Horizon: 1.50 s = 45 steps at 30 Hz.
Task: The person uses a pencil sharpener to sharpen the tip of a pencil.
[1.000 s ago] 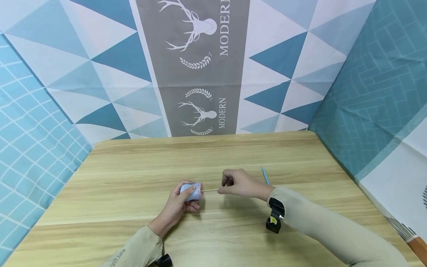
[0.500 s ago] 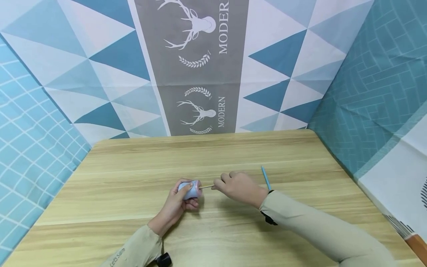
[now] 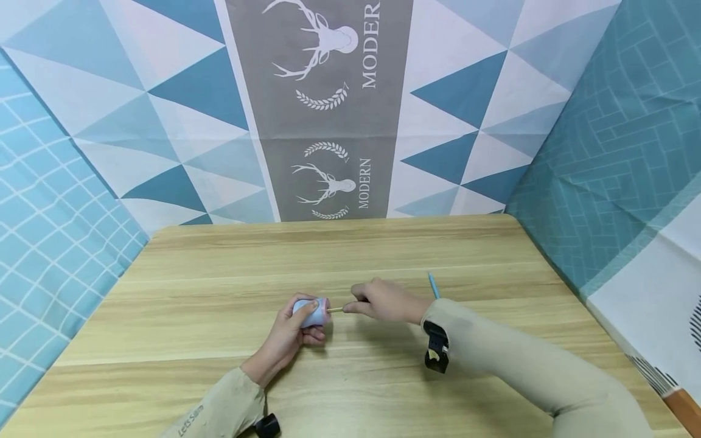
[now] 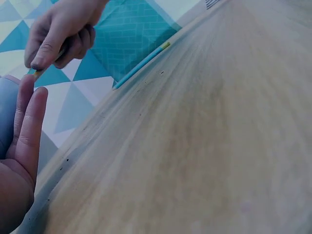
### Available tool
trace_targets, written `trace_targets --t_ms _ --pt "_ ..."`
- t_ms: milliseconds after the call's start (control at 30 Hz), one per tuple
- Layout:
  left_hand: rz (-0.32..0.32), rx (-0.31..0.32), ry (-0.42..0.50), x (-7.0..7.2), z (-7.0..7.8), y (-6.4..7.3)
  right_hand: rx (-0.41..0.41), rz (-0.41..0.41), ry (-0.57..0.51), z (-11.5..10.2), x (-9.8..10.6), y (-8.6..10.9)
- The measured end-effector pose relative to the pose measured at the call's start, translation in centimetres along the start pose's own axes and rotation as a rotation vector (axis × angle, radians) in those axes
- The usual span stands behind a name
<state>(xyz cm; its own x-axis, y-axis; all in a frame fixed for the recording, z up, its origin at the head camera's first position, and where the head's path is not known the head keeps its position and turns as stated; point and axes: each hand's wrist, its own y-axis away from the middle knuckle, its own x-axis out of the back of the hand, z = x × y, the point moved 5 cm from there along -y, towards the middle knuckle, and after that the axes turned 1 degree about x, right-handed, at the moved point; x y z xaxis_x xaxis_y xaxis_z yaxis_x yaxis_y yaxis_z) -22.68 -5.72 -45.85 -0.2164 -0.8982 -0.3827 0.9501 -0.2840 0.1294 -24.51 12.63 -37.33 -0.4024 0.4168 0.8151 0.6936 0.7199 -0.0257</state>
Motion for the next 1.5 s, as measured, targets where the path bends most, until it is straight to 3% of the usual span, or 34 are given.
trace_targets --t_ms 100,200,300,367,467,567,700,900,967,1033,1167,1267,1367,1500 --pt "-0.015 -0.008 -0.016 -0.1 0.0 0.0 -0.242 -0.166 -0.319 1.0 0.1 -0.5" --pt "-0.020 -0.016 -0.016 -0.1 0.1 0.0 -0.469 -0.280 -0.492 1.9 0.1 -0.5" --pt "-0.025 -0.018 -0.018 -0.2 0.1 0.0 -0.566 -0.338 -0.530 2.5 -0.1 -0.5" --pt "-0.025 -0.024 -0.021 -0.2 0.1 0.0 -0.564 -0.335 -0.536 2.6 -0.2 -0.4" --pt "-0.020 -0.041 -0.032 -0.2 0.2 0.0 -0.486 -0.265 -0.507 2.3 -0.2 -0.3" --pt "-0.009 -0.056 -0.036 -0.1 0.3 0.0 -0.321 -0.146 -0.380 1.5 0.2 0.2" --pt "-0.005 -0.051 -0.027 -0.2 0.2 0.0 -0.070 0.048 -0.006 -0.1 0.7 1.6" --pt "-0.016 -0.054 0.014 -0.4 0.3 0.0 0.357 0.319 0.683 -2.5 0.5 3.4" --pt "-0.026 -0.055 0.022 -0.5 0.5 0.1 0.476 0.411 0.845 -2.8 0.2 3.7" --pt "-0.036 -0.049 0.033 -0.6 0.5 0.1 0.554 0.496 0.941 -2.9 0.0 3.7" --pt "-0.039 -0.028 0.058 -0.6 0.5 0.2 0.614 0.624 1.008 -2.9 -0.2 3.3" --pt "-0.021 -0.017 0.074 -0.5 0.3 0.2 0.613 0.647 1.012 -2.8 -0.4 2.9" --pt "-0.007 -0.011 0.075 -0.3 0.2 0.1 0.557 0.583 0.936 -2.6 -0.6 2.4" --pt "-0.010 -0.009 0.061 -0.2 0.0 0.1 0.356 0.384 0.673 -2.0 -0.5 1.6"
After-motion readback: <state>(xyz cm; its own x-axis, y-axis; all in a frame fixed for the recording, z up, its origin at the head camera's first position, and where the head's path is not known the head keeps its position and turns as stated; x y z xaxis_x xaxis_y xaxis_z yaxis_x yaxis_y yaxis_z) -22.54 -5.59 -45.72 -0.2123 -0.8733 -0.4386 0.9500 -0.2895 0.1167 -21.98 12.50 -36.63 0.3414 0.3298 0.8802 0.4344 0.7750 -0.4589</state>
